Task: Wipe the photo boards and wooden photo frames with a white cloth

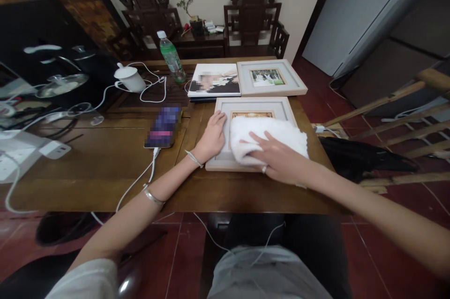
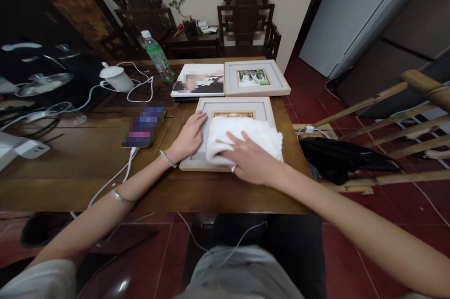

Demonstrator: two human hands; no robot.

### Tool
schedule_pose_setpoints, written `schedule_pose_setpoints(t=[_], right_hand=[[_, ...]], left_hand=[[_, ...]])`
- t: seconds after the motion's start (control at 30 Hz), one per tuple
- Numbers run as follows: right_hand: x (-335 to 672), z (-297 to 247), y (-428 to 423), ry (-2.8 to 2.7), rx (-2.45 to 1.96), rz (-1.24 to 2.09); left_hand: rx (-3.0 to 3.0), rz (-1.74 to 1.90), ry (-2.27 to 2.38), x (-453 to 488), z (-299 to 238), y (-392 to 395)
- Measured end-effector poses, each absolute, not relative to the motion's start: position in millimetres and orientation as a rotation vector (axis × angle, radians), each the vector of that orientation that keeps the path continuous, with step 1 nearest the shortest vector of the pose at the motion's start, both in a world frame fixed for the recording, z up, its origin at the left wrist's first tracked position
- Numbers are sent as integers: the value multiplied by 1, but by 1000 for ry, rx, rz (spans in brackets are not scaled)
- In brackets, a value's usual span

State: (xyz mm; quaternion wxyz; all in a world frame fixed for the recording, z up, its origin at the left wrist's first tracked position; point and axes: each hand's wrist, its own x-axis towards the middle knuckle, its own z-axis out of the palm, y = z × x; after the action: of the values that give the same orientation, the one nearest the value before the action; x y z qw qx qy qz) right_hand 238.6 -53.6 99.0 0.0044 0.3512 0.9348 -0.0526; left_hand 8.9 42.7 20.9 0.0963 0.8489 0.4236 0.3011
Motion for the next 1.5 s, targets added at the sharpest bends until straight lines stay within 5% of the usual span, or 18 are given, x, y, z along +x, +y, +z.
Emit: schedule_pose_setpoints(t=[0.3,0.67,1.2,1.5], right_hand=[[260,81,68,2883,1383,297],[217,115,-59,2890,992,-321],[179,84,49,2838,1370,192],[195,101,-34,2884,924,26]], left_hand=[[2478,899,1253,8,19,45],[2389,885,1366,18,29,38],[2226,1044,1236,22,29,32],[2145,1158,1188,22,27,29]])
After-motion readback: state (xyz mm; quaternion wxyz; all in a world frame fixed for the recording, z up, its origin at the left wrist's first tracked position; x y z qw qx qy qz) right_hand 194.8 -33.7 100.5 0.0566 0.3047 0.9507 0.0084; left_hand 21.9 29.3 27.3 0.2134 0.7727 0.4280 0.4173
